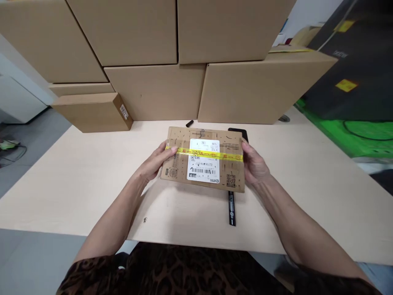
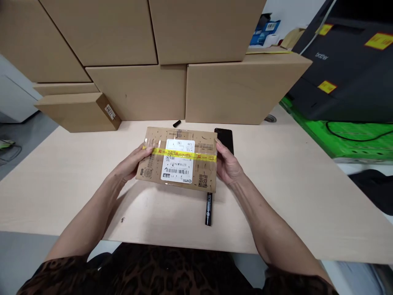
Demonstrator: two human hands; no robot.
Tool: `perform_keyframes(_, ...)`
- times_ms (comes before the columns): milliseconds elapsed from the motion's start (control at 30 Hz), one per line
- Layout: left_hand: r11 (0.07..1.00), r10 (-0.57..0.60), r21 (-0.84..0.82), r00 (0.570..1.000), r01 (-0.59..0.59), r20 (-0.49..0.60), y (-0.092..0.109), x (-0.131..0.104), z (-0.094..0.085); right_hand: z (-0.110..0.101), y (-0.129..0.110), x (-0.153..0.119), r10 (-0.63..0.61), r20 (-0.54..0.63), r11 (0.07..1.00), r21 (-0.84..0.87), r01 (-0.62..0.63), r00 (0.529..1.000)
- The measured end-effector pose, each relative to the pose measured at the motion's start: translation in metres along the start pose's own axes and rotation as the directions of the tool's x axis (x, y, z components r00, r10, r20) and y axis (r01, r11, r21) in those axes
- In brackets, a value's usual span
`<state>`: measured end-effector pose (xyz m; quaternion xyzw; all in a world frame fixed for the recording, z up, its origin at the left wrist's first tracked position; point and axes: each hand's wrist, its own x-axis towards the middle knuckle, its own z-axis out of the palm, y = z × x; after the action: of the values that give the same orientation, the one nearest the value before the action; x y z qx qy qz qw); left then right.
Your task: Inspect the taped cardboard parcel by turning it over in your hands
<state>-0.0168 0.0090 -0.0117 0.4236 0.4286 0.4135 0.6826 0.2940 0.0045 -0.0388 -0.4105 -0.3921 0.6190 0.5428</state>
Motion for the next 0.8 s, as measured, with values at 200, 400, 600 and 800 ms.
perform_keyframes(200, 0.979, 0.007, -0.202, 0.993, -0.031, -0.118, -0.002, 0.01, 0.005, -0.017, 0.0, 0.011, -0.13, -0.15, 0.947, -0.311, 0.079, 0.98)
perform_keyframes(400, 0.97, 0.054, -0.211, 0.95, -0.124, -0.308, -0.004, 0.018, -0.003, -0.048, -0.016, -0.026, -0.271, 0.243, 0.384, -0.86, 0.336, 0.931)
perform_keyframes(600, 0.98, 0.0, -0.175, 0.886, -0.092, -0.464, -0.005, 0.015, 0.006, -0.058, -0.011, -0.081, 0.093, 0.653, -0.117, -0.743, 0.659, 0.752)
perform_keyframes(800, 0.983, -0.026, -0.17, 0.879, -0.063, -0.477, 0.001, 0.011, 0.015, -0.062, 0.002, -0.09, 0.114, 0.738, -0.207, -0.637, 0.742, 0.665)
